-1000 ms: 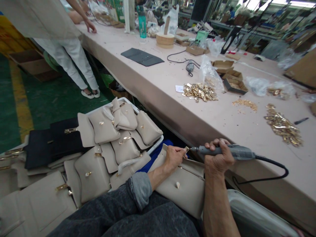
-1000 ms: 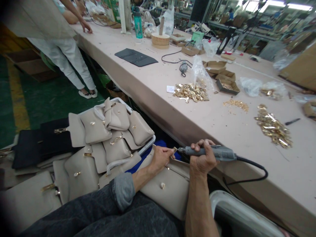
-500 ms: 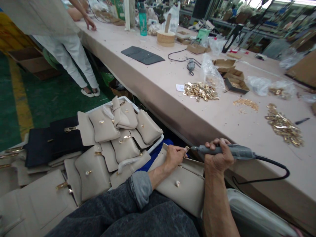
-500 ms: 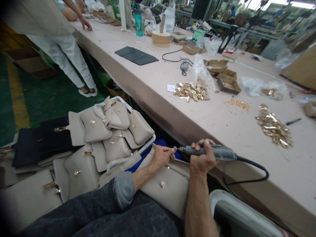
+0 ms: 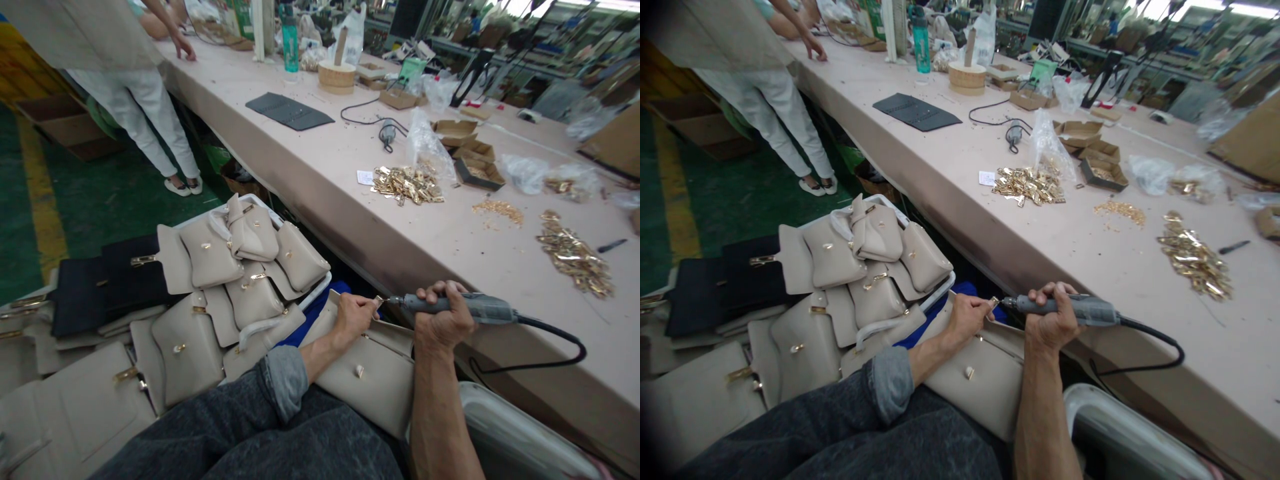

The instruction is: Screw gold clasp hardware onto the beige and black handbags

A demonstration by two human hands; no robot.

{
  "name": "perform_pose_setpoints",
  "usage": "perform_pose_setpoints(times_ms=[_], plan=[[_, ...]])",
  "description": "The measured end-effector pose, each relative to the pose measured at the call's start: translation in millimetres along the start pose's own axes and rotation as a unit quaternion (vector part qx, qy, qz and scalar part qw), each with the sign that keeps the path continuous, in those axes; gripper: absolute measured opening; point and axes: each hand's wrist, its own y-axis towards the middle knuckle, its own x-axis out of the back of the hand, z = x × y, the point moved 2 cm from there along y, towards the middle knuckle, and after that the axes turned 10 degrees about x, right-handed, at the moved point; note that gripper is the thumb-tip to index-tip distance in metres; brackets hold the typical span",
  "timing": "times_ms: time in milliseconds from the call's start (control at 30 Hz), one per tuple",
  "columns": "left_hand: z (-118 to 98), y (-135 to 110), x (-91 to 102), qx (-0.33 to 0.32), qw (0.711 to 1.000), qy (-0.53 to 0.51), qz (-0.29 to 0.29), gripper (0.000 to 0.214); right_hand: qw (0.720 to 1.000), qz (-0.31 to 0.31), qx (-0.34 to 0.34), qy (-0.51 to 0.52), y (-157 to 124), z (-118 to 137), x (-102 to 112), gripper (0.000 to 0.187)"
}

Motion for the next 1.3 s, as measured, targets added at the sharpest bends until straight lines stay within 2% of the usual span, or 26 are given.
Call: perform_pose_setpoints(times_ms=[467,633,700,833,1000,1133,1300], plan=[[-9,-13,0.2,-0.074,0.997,0.022,-0.01,0.034,0.998,0.01,0.056,-0.042,-11,3,-15,0.019],[-10,-19,-1.7,-0.115,0.992,0.049,-0.032,0.016,0.995,0.016,0.087,-0.048,-13,6,-20,0.015],[-10,-21,-2.8,-0.128,0.988,0.068,-0.045,0.017,0.994,0.015,0.095,-0.055,-15,8,-23,0.016],[-8,-24,-6.4,-0.186,0.971,0.124,-0.081,0.03,0.994,0.021,0.083,-0.064,-19,12,-29,0.018],[-4,-25,-11.5,-0.236,0.941,0.204,-0.126,0.023,0.992,0.037,0.095,-0.079,-24,18,-37,0.018],[0,-23,-14.5,-0.259,0.924,0.25,-0.129,0.021,0.989,0.046,0.109,-0.085,-28,22,-41,0.016],[7,-17,-19.4,-0.262,0.918,0.272,-0.121,0.018,0.986,0.053,0.122,-0.097,-28,18,-42,0.016]])
